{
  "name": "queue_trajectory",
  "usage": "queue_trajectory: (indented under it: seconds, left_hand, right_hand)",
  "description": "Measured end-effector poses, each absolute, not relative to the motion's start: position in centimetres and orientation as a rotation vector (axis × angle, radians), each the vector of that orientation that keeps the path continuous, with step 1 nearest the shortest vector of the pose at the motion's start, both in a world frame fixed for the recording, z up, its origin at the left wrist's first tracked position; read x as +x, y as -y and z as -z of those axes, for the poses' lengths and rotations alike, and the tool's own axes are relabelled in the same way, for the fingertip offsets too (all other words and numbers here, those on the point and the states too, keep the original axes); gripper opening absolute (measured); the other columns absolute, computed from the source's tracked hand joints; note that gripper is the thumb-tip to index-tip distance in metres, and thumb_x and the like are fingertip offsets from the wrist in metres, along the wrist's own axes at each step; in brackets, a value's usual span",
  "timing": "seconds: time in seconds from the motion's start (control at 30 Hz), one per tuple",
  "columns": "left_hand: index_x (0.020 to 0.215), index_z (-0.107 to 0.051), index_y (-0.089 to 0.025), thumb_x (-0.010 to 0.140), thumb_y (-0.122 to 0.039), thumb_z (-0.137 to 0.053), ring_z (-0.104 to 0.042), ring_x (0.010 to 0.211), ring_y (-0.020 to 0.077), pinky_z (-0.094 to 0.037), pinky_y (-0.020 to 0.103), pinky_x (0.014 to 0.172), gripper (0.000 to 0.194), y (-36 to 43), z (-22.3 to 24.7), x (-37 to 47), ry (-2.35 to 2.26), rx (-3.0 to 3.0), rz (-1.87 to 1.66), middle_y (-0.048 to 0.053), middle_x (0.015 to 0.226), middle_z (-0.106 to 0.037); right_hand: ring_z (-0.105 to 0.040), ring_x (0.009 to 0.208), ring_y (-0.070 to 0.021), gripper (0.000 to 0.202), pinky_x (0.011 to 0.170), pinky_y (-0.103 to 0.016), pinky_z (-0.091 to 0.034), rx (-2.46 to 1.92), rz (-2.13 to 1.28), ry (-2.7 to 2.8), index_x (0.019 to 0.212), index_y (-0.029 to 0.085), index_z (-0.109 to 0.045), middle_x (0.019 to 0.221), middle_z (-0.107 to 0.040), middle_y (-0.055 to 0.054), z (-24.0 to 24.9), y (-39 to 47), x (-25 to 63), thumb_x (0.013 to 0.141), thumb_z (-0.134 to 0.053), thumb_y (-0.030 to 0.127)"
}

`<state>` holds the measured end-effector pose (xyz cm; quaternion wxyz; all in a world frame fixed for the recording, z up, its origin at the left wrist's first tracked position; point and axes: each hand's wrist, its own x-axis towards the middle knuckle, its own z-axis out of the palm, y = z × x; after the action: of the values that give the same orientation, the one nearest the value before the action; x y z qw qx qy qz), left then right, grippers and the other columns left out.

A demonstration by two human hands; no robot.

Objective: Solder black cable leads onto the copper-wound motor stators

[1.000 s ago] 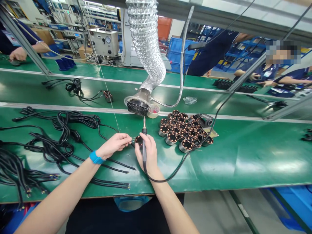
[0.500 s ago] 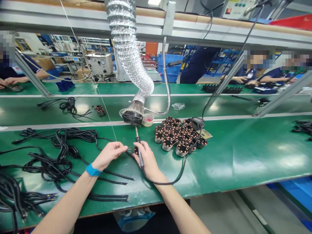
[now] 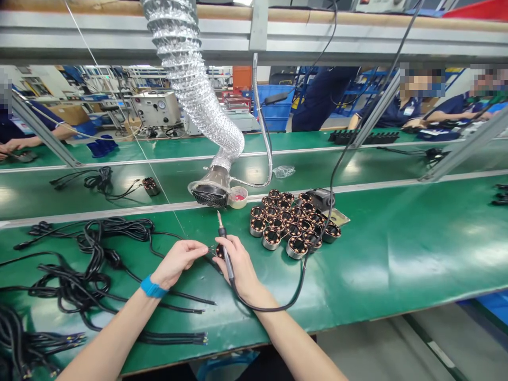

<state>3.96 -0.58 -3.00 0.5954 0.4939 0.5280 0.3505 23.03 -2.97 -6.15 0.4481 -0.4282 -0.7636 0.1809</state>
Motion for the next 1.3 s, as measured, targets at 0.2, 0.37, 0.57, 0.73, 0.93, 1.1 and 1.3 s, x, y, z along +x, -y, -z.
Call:
queue_trajectory:
  seconds: [0.2,0.37,0.57,0.73,0.93,1.1,1.3]
  left_hand:
    - [0.08,-0.077,-0.01,0.067,-0.046,-0.079,-0.026,0.044,0.0058,-0.019,0.023,0.045,0.039,1.0,2.5,4.1,-1.225,1.192,-0.779,-0.004,0.049,-0.049]
    - [0.081,-0.074,-0.01,0.075,-0.05,-0.073,-0.021,0.045,0.005,-0.012,0.022,0.043,0.041,1.4,2.4,3.9,-1.175,1.292,-0.711,-0.006,0.049,-0.041]
    - [0.071,-0.059,-0.014,0.074,-0.053,-0.075,-0.022,0.041,0.0033,-0.011,0.019,0.04,0.042,1.1,4.0,4.0,-0.979,1.11,-0.652,-0.008,0.051,-0.037]
    - [0.069,-0.06,-0.013,0.069,-0.046,-0.081,-0.04,0.045,0.0047,-0.032,0.017,0.042,0.04,0.4,4.6,4.5,-0.897,0.979,-0.886,-0.004,0.057,-0.052]
    - [0.08,-0.065,-0.01,0.069,-0.04,-0.082,-0.054,0.052,0.0082,-0.042,0.018,0.047,0.036,-1.9,3.5,4.8,-0.952,0.98,-0.905,0.001,0.065,-0.063]
    - [0.077,-0.063,-0.01,0.075,-0.036,-0.073,-0.055,0.049,0.0108,-0.043,0.021,0.046,0.029,-5.8,2.9,4.8,-1.116,1.063,-0.986,0.005,0.063,-0.063]
    - [0.079,-0.064,-0.013,0.087,-0.039,-0.056,-0.064,0.068,0.0174,-0.051,0.027,0.061,0.028,-5.9,2.5,3.2,-1.425,1.241,-1.331,0.009,0.082,-0.066]
  right_hand:
    - [-0.061,0.107,-0.0202,0.046,0.095,-0.037,-0.054,-0.97,-0.345,1.885,0.134,0.029,-0.05,0.12,-0.055,-0.009,6.7,2.6,22.2,0.091,-0.06,0.016]
    - [-0.06,0.106,-0.0174,0.047,0.092,-0.031,-0.054,-0.868,-0.252,1.891,0.137,0.031,-0.049,0.118,-0.055,-0.007,7.5,2.8,21.6,0.094,-0.053,0.012]
    - [-0.063,0.093,-0.0137,0.034,0.082,-0.024,-0.055,-0.933,-0.296,1.811,0.123,0.027,-0.06,0.106,-0.059,-0.004,7.8,3.7,21.1,0.094,-0.05,0.012]
    - [-0.064,0.102,-0.0157,0.035,0.091,-0.028,-0.054,-0.944,-0.397,1.761,0.122,0.024,-0.058,0.111,-0.061,-0.007,6.5,4.3,20.6,0.09,-0.052,0.01]
    - [-0.057,0.122,-0.0196,0.041,0.106,-0.038,-0.048,-1.011,-0.11,1.72,0.134,0.025,-0.05,0.127,-0.06,-0.009,5.8,4.2,22.4,0.094,-0.052,0.015]
    - [-0.061,0.113,-0.023,0.039,0.097,-0.04,-0.054,-1.278,0.258,1.65,0.134,0.022,-0.053,0.121,-0.062,-0.013,5.8,4.2,26.6,0.096,-0.047,0.013]
    - [-0.058,0.107,-0.0254,0.035,0.093,-0.042,-0.054,-1.576,0.422,1.687,0.121,0.019,-0.062,0.114,-0.06,-0.013,6.4,3.4,29.5,0.092,-0.049,0.005]
